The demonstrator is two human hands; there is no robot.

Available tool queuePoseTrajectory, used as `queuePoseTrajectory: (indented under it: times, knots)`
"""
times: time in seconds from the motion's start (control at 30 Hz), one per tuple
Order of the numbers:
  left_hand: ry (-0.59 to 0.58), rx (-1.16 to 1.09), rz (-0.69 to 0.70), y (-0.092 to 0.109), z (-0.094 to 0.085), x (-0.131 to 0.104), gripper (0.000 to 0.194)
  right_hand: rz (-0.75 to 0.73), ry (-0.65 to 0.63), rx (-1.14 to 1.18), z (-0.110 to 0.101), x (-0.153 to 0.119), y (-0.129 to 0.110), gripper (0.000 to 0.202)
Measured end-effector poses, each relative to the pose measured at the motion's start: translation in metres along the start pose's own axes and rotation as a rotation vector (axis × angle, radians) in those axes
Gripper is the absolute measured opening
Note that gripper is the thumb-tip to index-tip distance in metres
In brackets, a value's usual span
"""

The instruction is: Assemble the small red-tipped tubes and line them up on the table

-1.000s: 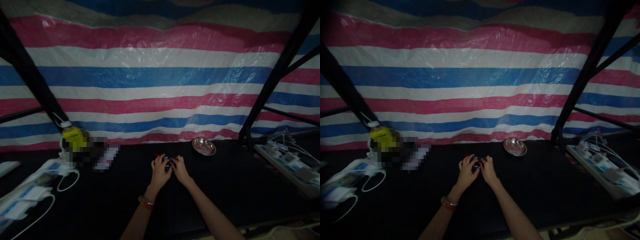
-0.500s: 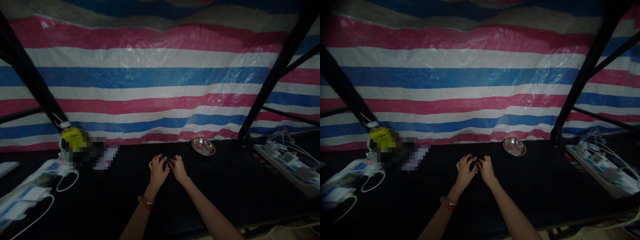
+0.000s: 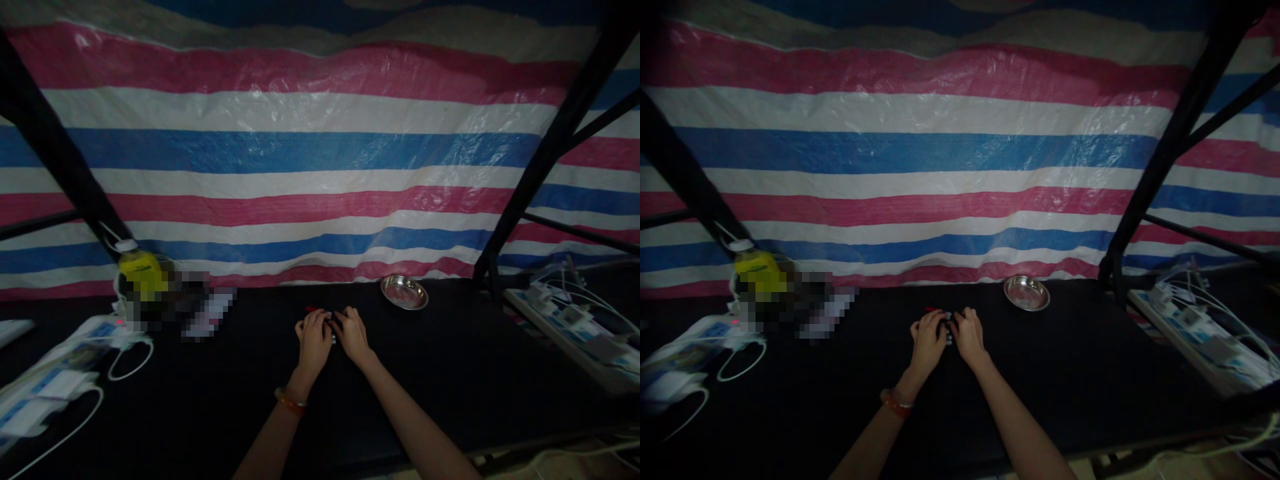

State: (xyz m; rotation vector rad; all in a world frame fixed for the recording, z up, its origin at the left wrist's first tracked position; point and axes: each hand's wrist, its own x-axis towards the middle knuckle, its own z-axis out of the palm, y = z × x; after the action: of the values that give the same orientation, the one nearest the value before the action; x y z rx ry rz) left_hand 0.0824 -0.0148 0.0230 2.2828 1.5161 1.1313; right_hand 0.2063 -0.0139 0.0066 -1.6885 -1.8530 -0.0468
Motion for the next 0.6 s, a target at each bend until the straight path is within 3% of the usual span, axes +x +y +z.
queuePoseTrajectory:
  times: [0.37,0.6]
  knots:
    - [0.020,-0.002,-0.025,-0.0020,-0.0012,-0.0008,0.031,0.012,0.065,0.069,0.0044,0.0031,0.0029,0.026]
    - [-0.042,-0.058,0.083,-0.0064,-0.0003,-0.0004,0.038,-0.050,0.219,0.400,0.0003,-0.0030,0.0002,0.023]
